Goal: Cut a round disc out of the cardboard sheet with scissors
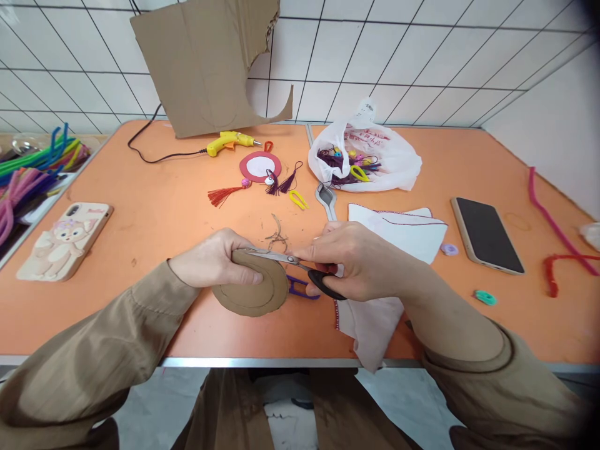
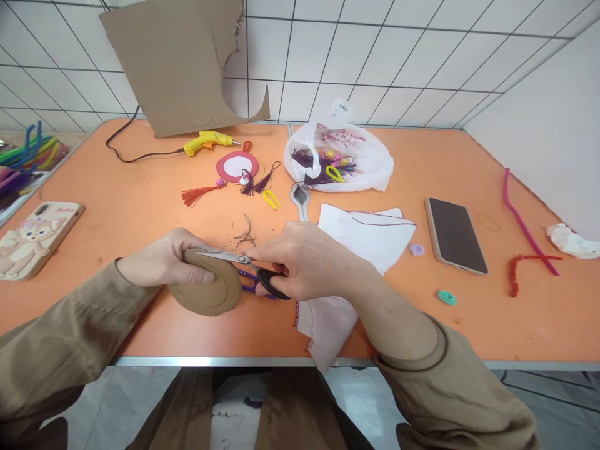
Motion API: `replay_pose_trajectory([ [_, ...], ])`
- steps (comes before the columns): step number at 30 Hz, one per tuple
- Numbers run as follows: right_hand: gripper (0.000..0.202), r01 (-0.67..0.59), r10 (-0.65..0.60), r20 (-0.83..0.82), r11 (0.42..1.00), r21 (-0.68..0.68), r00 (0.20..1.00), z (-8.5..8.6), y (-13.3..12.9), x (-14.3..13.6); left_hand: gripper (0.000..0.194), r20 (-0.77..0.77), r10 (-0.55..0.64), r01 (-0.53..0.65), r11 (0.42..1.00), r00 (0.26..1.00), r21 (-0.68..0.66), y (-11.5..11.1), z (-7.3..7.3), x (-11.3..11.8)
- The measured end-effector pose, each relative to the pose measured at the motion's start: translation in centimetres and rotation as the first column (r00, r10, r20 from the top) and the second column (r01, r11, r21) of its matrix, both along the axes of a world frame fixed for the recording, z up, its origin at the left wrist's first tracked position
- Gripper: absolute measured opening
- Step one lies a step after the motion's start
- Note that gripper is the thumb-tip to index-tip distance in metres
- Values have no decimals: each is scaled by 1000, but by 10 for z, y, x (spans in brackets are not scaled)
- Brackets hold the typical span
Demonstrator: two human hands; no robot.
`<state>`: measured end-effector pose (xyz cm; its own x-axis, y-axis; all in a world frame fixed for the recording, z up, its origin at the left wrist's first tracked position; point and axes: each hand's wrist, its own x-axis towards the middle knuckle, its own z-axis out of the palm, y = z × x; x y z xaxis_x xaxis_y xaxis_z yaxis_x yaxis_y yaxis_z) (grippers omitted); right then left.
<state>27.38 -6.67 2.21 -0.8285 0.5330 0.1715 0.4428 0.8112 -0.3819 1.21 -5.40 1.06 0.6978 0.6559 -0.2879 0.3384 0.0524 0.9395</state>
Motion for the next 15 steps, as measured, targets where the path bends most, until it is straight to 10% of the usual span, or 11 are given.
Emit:
replay_pose_trajectory([
  [15, 12, -3, 5, 23, 996, -88, 1000, 4, -1, 0, 28, 9, 12, -11, 998, 1000, -55, -2, -2, 1],
])
